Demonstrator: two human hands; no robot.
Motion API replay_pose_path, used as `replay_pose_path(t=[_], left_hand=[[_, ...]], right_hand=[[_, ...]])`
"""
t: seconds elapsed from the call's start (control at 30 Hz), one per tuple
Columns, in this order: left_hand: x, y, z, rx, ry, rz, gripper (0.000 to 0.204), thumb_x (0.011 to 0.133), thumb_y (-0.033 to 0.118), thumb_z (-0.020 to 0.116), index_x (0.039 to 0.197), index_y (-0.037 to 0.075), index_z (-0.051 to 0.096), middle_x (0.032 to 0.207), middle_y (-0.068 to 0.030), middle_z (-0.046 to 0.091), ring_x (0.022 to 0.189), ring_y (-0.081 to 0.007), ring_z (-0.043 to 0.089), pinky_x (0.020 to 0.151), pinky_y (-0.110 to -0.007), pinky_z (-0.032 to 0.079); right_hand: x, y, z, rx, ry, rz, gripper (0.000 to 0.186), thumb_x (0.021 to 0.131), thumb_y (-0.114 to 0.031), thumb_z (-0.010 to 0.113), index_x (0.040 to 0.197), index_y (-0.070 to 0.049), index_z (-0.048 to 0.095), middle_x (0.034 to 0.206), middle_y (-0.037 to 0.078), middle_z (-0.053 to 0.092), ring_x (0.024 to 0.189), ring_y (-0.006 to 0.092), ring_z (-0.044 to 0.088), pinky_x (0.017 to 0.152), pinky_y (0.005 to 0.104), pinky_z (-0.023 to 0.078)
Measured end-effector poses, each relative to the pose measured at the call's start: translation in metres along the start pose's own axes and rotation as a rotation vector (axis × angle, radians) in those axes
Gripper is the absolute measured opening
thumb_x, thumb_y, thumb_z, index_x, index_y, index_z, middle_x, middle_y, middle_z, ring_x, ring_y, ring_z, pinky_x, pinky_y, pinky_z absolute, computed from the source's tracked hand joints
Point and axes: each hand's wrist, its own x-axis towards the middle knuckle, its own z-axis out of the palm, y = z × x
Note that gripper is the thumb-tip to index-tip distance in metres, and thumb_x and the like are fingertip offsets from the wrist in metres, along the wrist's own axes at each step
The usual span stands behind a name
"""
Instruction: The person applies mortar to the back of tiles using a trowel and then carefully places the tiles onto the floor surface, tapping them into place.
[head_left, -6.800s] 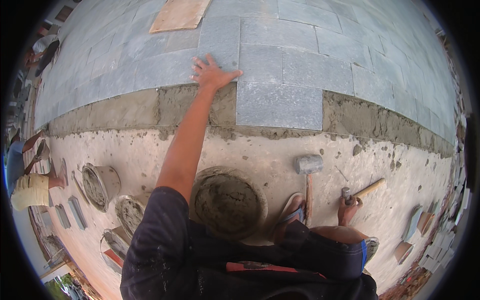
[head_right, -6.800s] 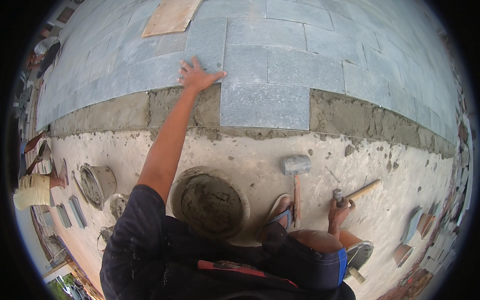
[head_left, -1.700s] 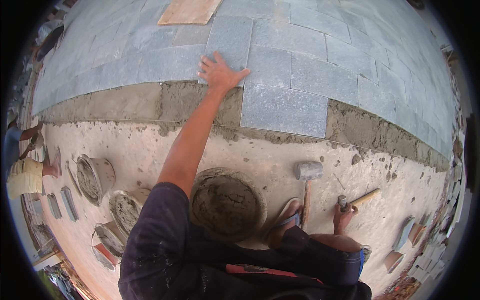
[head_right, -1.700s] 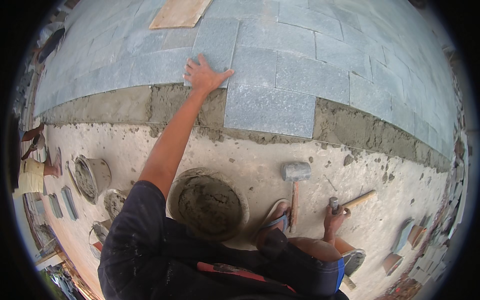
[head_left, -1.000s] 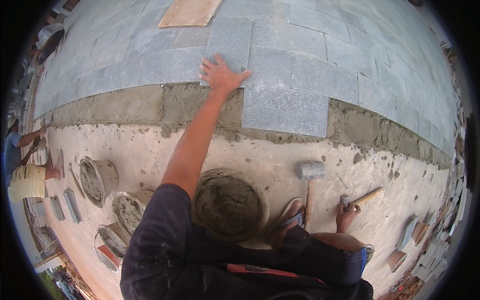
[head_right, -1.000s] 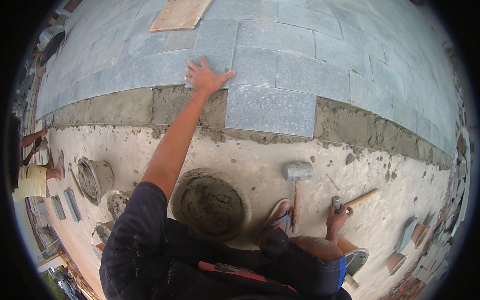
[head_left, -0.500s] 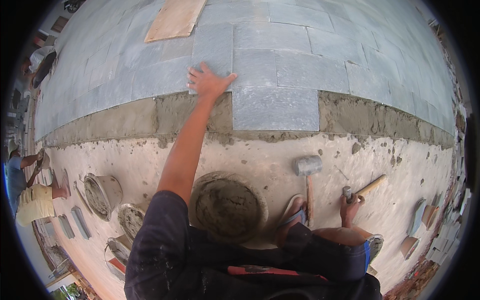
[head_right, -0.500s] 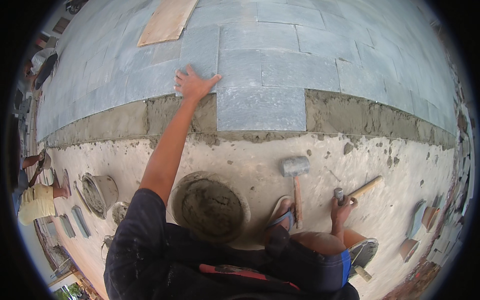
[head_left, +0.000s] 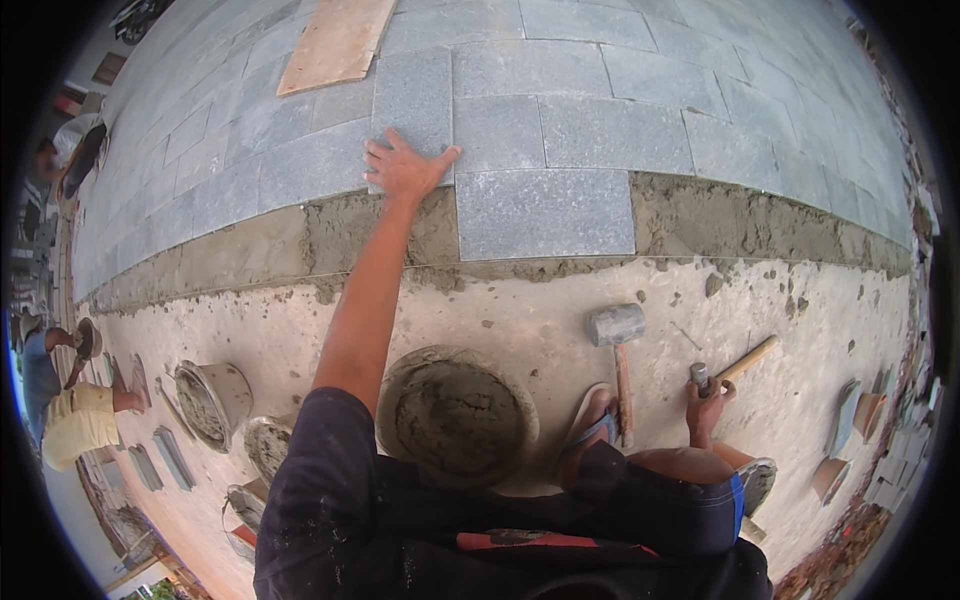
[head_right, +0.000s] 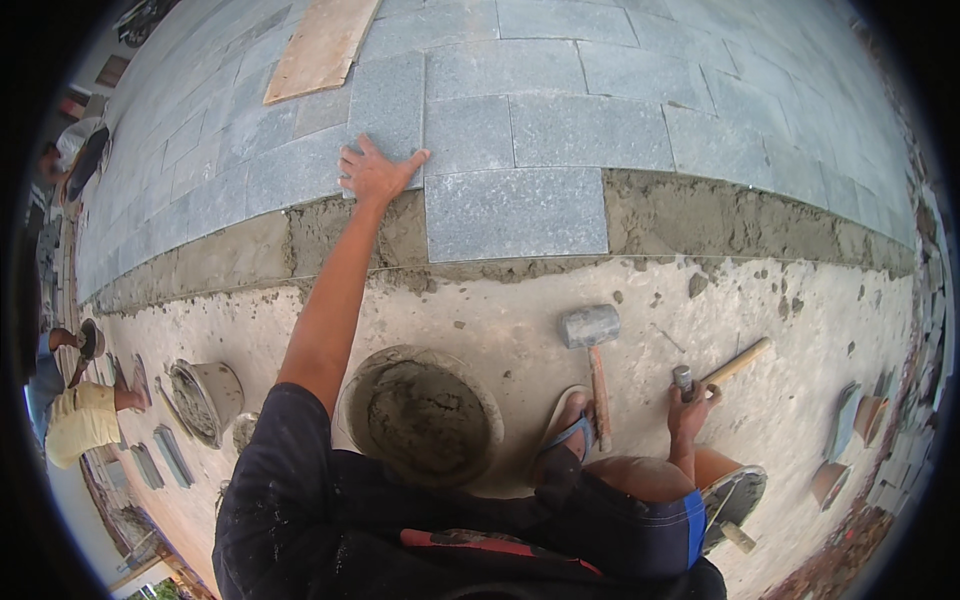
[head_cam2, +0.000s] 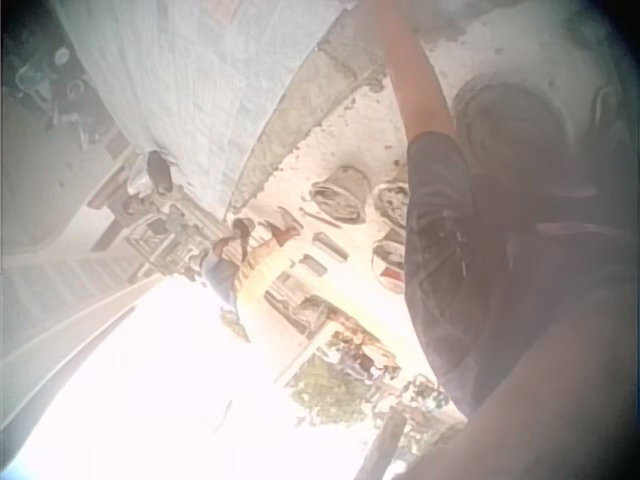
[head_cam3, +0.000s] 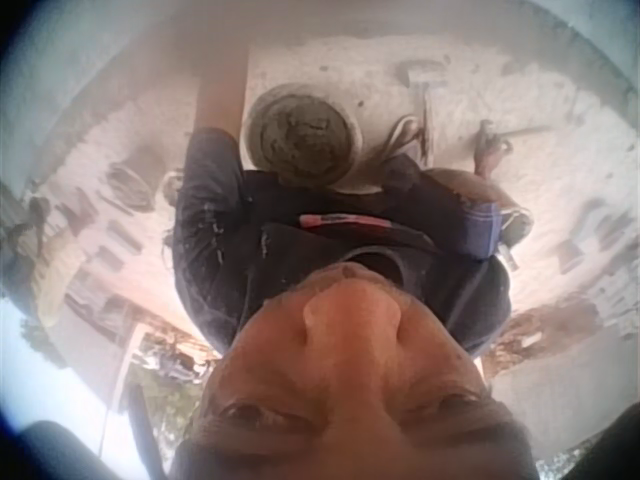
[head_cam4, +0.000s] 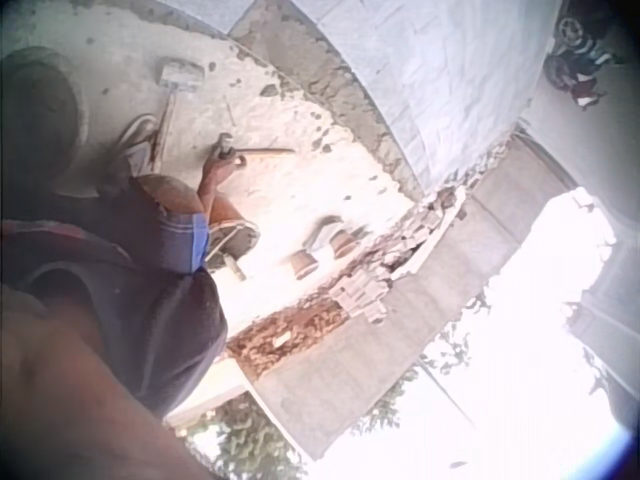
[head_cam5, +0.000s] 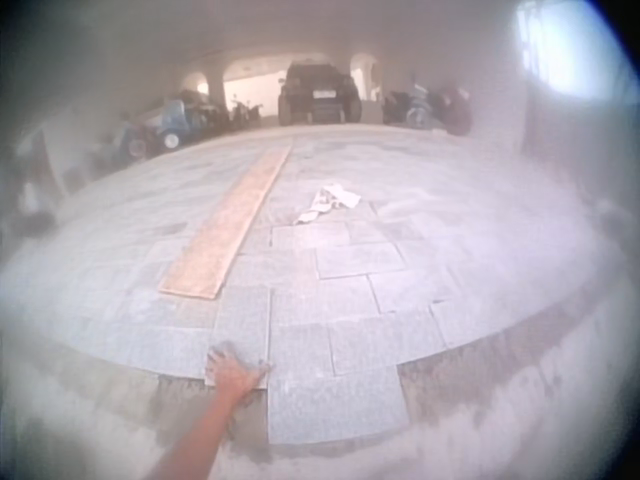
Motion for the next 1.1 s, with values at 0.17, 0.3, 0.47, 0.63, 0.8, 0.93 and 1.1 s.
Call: replay_pose_path(t=[0.17, 0.3, 0.47, 0.63, 0.8, 0.93, 1.1], left_hand=[[-0.002, 0.0, -0.002, -0.023, 0.038, 0.004, 0.136, 0.064, 0.079, 0.076, 0.158, -0.002, 0.02, 0.157, -0.0378, 0.02, 0.146, -0.0536, 0.022, 0.115, -0.069, 0.019], [-0.004, 0.002, -0.008, -0.052, -0.018, -0.003, 0.135, 0.067, 0.076, 0.076, 0.158, -0.005, 0.017, 0.158, -0.0404, 0.014, 0.149, -0.0545, 0.015, 0.116, -0.07, 0.014], [-0.005, 0.003, -0.005, -0.036, 0.037, -0.012, 0.133, 0.065, 0.075, 0.078, 0.155, -0.006, 0.022, 0.156, -0.0396, 0.019, 0.147, -0.0535, 0.02, 0.115, -0.069, 0.017], [-0.003, 0.007, -0.002, -0.003, 0.067, -0.041, 0.134, 0.062, 0.075, 0.08, 0.154, -0.004, 0.026, 0.155, -0.0381, 0.023, 0.145, -0.0521, 0.024, 0.115, -0.068, 0.021], [-0.002, 0.006, 0.003, -0.013, 0.091, -0.039, 0.133, 0.06, 0.075, 0.081, 0.154, -0.004, 0.029, 0.154, -0.0377, 0.025, 0.144, -0.052, 0.026, 0.114, -0.068, 0.023], [-0.001, -0.001, 0.005, -0.006, 0.118, -0.033, 0.133, 0.06, 0.074, 0.081, 0.153, -0.005, 0.029, 0.154, -0.0384, 0.025, 0.144, -0.0523, 0.026, 0.114, -0.069, 0.023], [0.0, 0.004, 0.004, -0.043, 0.077, -0.033, 0.134, 0.059, 0.074, 0.081, 0.153, -0.005, 0.029, 0.153, -0.0391, 0.025, 0.145, -0.0527, 0.025, 0.114, -0.069, 0.022]], right_hand=[[0.0, -0.003, 0.0, 0.021, -0.009, 0.022, 0.043, 0.081, -0.019, 0.082, 0.117, 0.001, 0.066, 0.14, 0.025, 0.038, 0.089, 0.0333, 0.065, 0.084, 0.0442, 0.053], [0.0, 0.0, 0.001, 0.004, -0.011, 0.011, 0.043, 0.082, -0.019, 0.081, 0.117, 0.001, 0.065, 0.14, 0.024, 0.038, 0.087, 0.0323, 0.065, 0.083, 0.0441, 0.053], [0.0, 0.003, 0.003, 0.019, 0.001, 0.011, 0.042, 0.082, -0.019, 0.081, 0.116, 0.0, 0.066, 0.139, 0.023, 0.038, 0.083, 0.031, 0.065, 0.082, 0.0441, 0.053], [0.002, 0.009, 0.004, 0.023, 0.004, 0.003, 0.04, 0.082, -0.018, 0.082, 0.115, -0.002, 0.066, 0.138, 0.023, 0.039, 0.081, 0.0309, 0.065, 0.081, 0.0443, 0.053], [0.0, 0.004, 0.003, 0.054, 0.0, 0.066, 0.041, 0.082, -0.019, 0.082, 0.115, -0.002, 0.067, 0.138, 0.021, 0.04, 0.083, 0.0314, 0.066, 0.082, 0.0441, 0.053], [0.0, 0.002, 0.006, 0.05, 0.003, 0.049, 0.041, 0.081, -0.02, 0.082, 0.115, -0.002, 0.067, 0.14, 0.021, 0.04, 0.086, 0.0316, 0.066, 0.083, 0.0438, 0.053], [0.002, 0.004, 0.0, 0.052, -0.006, 0.039, 0.042, 0.082, -0.021, 0.082, 0.116, -0.003, 0.067, 0.141, 0.022, 0.04, 0.09, 0.0338, 0.066, 0.084, 0.0448, 0.053]])
